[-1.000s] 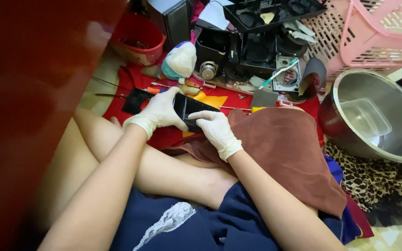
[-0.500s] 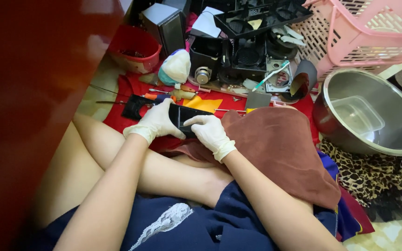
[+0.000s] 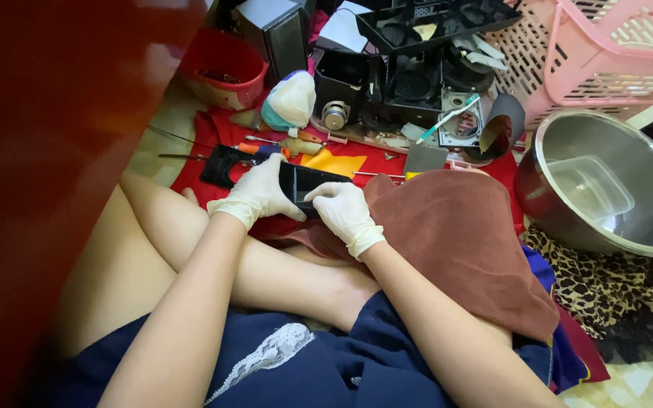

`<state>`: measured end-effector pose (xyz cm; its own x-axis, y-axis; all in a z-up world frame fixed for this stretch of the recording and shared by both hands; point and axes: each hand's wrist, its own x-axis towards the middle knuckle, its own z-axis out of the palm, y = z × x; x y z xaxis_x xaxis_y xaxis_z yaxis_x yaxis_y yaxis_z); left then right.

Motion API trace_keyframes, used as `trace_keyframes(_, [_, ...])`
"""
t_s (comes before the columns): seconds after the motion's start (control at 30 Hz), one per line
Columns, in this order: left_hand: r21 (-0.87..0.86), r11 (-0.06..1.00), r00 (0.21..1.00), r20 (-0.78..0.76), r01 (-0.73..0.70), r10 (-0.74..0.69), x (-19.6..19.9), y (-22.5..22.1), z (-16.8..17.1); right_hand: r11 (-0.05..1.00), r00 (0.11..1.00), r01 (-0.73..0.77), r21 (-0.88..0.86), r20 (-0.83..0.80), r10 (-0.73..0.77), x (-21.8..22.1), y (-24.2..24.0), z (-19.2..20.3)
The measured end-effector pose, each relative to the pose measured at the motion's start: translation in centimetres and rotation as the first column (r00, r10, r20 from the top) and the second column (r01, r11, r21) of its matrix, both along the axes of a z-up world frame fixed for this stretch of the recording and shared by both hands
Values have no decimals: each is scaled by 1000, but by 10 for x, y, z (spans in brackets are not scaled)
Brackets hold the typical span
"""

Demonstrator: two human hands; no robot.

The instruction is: The person is sanding the edges and surfaces of a small black plastic component using a piece of sandpaper to smooth it down.

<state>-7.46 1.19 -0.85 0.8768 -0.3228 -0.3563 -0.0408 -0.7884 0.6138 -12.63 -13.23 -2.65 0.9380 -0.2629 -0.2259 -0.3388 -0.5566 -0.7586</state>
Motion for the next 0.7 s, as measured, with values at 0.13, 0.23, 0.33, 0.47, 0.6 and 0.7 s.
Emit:
trace_keyframes(0.13, [11, 1000, 1000, 7, -3, 2, -2, 0, 0, 1000, 1000, 27, -6, -6, -27, 1, -3, -4])
trace_keyframes(0.23, [46, 999, 1000, 19, 21, -22, -2, 0, 2, 999, 1000, 21, -27, -5, -21, 2, -4, -6])
trace_keyframes(0.33, [59, 998, 1000, 15, 18, -19, -3, 2, 2, 998, 1000, -3, -55, -19, 2, 0, -2, -8])
trace_keyframes(0.47, [55, 998, 998, 41, 37, -39, 4, 3, -3, 999, 999, -12, -44, -37, 11, -3, 3, -3])
trace_keyframes(0.6, [75, 993, 996, 30, 86, -89, 5, 5, 2, 999, 999, -20, -45, -51, 17, -4, 6, 0])
trace_keyframes(0.7, [76, 992, 994, 34, 96, -99, 6, 5, 3, 999, 999, 1, -42, -32, -2, -7, 6, 2])
